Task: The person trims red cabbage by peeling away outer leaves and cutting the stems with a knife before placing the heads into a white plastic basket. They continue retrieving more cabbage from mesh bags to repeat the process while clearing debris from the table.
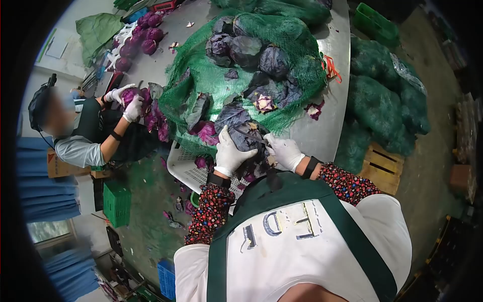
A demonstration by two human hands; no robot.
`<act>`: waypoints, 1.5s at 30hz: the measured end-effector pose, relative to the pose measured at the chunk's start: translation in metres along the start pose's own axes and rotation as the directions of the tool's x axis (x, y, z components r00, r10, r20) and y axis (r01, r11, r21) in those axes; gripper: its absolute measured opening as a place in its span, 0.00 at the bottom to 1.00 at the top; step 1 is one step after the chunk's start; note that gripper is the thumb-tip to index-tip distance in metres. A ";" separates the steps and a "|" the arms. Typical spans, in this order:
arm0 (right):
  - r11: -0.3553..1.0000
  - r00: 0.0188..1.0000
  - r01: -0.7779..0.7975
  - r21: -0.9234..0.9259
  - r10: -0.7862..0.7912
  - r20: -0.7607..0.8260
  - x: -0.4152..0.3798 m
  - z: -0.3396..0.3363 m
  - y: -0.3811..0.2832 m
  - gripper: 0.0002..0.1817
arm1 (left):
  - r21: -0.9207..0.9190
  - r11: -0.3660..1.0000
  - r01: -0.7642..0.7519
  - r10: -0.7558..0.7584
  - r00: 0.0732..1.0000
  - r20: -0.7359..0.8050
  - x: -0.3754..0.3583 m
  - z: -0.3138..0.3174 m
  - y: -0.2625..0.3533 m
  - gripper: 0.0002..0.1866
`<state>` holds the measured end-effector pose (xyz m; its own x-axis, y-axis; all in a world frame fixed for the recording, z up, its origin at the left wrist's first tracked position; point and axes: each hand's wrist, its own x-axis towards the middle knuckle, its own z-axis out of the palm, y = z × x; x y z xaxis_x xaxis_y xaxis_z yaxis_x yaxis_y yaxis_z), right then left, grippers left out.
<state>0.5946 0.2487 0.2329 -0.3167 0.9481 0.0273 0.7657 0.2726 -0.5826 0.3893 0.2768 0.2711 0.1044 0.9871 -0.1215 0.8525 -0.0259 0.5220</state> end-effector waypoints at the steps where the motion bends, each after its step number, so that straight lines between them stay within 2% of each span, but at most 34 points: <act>1: 0.998 1.000 0.027 -0.051 -0.027 0.011 0.002 0.007 0.003 0.13 | 0.014 1.000 0.024 -0.024 1.000 0.019 0.001 -0.001 0.001 0.65; 3: 0.996 0.997 0.075 -0.054 -0.076 -0.001 0.007 0.017 0.008 0.13 | 0.035 0.999 0.003 -0.003 1.000 -0.007 0.003 0.002 -0.004 0.64; 6: 0.995 0.999 0.037 -0.089 -0.036 0.017 0.017 0.018 0.007 0.13 | 0.067 0.998 0.002 -0.002 1.000 -0.002 0.008 -0.002 0.001 0.62; 9: 0.994 0.997 -0.045 -0.095 0.051 0.065 0.028 0.012 0.006 0.09 | 0.077 0.997 0.003 -0.006 0.999 0.038 0.019 -0.004 0.000 0.60; 12: 0.992 0.981 -0.060 -0.109 0.079 0.176 0.040 0.010 0.009 0.12 | 0.053 0.998 -0.034 0.031 0.998 0.057 0.029 -0.006 -0.009 0.59; 15: 0.995 0.981 -0.050 -0.086 0.065 0.180 0.044 0.007 0.008 0.13 | 0.025 0.998 -0.060 0.058 0.996 0.065 0.031 -0.007 -0.011 0.59; 18: 0.985 0.950 -0.127 -0.119 0.155 0.272 0.056 0.003 0.010 0.14 | 0.052 0.998 -0.044 0.040 0.996 0.085 0.030 -0.007 -0.005 0.58; 20: 0.970 0.916 -0.184 -0.157 0.227 0.330 0.065 -0.004 0.008 0.14 | 0.150 0.989 0.009 -0.014 0.999 0.031 0.028 -0.002 0.007 0.58; 21: 0.968 0.911 -0.184 -0.172 0.233 0.340 0.070 0.002 0.016 0.14 | 0.164 0.986 -0.002 0.005 1.000 -0.015 0.027 -0.002 0.016 0.57; 23: 0.945 0.929 -0.199 -0.261 0.266 0.256 0.066 0.025 0.031 0.13 | 0.359 0.918 -0.166 0.142 0.985 0.093 0.013 -0.005 0.045 0.55; 24: 0.945 0.930 -0.204 -0.256 0.269 0.252 0.065 0.023 0.029 0.13 | 0.407 0.905 -0.122 0.124 0.992 0.022 0.004 0.004 0.053 0.55; 25: 0.946 0.928 -0.205 -0.251 0.270 0.257 0.063 0.023 0.029 0.13 | 0.387 0.918 -0.080 0.082 0.997 0.011 -0.002 0.004 0.054 0.56; 27: 0.935 0.895 -0.330 -0.132 0.354 0.273 0.062 0.028 0.035 0.16 | 0.214 0.965 -0.150 0.169 0.983 -0.074 -0.009 0.003 0.031 0.56; 28: 0.949 0.914 -0.295 -0.110 0.314 0.256 0.056 0.027 0.036 0.16 | 0.118 0.944 -0.307 0.321 0.938 -0.127 -0.006 0.003 0.005 0.55; 30: 0.970 0.944 -0.242 -0.028 0.242 0.225 0.050 0.025 0.042 0.14 | -0.273 0.944 -0.185 0.153 0.979 -0.136 -0.014 -0.005 -0.028 0.54; 31: 0.975 0.948 -0.219 -0.027 0.220 0.229 0.051 0.026 0.045 0.14 | -0.462 0.882 -0.094 0.055 0.994 -0.097 -0.017 -0.003 -0.047 0.54; 32: 0.966 0.924 -0.247 0.072 0.213 0.317 0.052 0.023 0.043 0.14 | -0.696 0.717 -0.046 0.035 0.999 -0.030 -0.013 0.013 -0.077 0.53; 33: 0.944 0.894 -0.287 0.165 0.202 0.400 0.051 0.020 0.046 0.14 | -0.695 0.717 -0.048 0.029 0.999 -0.039 -0.015 0.011 -0.077 0.53; 34: 0.969 0.883 -0.088 0.229 -0.031 0.468 0.055 0.039 0.071 0.12 | -0.728 0.683 -0.061 0.027 0.998 -0.058 -0.016 0.012 -0.075 0.53; 35: 0.971 0.883 -0.085 0.222 -0.030 0.469 0.056 0.025 0.061 0.12 | -0.763 0.643 -0.073 0.025 0.997 -0.074 -0.015 0.014 -0.069 0.53; 36: 0.803 0.897 -0.334 0.494 0.109 0.429 0.053 -0.005 0.036 0.11 | -0.724 0.678 -0.127 0.049 0.991 -0.128 -0.016 0.013 -0.057 0.52; 37: 0.499 0.866 -0.500 0.708 0.256 0.430 0.051 -0.030 0.014 0.11 | -0.730 0.666 -0.154 0.057 0.986 -0.156 -0.014 0.022 -0.049 0.53; 38: 0.531 0.904 -0.426 0.732 0.223 0.365 0.053 -0.043 0.004 0.13 | -0.734 0.656 -0.176 0.066 0.982 -0.177 -0.011 0.030 -0.042 0.52; 39: 0.614 0.915 -0.401 0.680 0.230 0.333 0.059 -0.036 0.014 0.16 | -0.737 0.646 -0.197 0.075 0.978 -0.196 -0.008 0.037 -0.035 0.52; 40: 0.804 0.983 -0.185 0.565 0.156 0.100 0.061 -0.021 0.025 0.20 | -0.684 0.692 -0.230 0.090 0.968 -0.235 -0.005 0.041 -0.029 0.51; 41: 0.928 0.993 0.027 0.370 0.017 -0.114 0.062 -0.011 0.032 0.24 | -0.689 0.688 -0.230 0.089 0.968 -0.234 -0.003 0.043 -0.029 0.51; 42: 0.899 0.988 -0.149 0.412 0.121 0.093 0.061 -0.024 0.020 0.27 | -0.728 0.652 -0.210 0.103 0.977 -0.189 0.000 0.043 -0.032 0.51; 43: 0.850 0.931 -0.323 0.416 0.207 0.300 0.058 -0.038 0.008 0.31 | -0.764 0.617 -0.188 0.116 0.982 -0.148 0.002 0.042 -0.036 0.51; 44: 0.905 0.963 -0.208 0.371 0.123 0.240 0.054 -0.021 0.020 0.31 | -0.718 0.675 -0.173 0.120 0.985 -0.125 0.000 0.026 -0.035 0.49; 45: 0.905 0.967 -0.197 0.378 0.115 0.227 0.048 -0.016 0.020 0.32 | -0.558 0.802 -0.213 0.152 0.976 -0.155 -0.001 0.016 -0.046 0.47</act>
<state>0.6036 0.3026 0.2351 -0.3453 0.9111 -0.2252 0.5430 -0.0017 -0.8397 0.3588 0.2746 0.2335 0.1520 0.9842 0.0910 0.3757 -0.1427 0.9157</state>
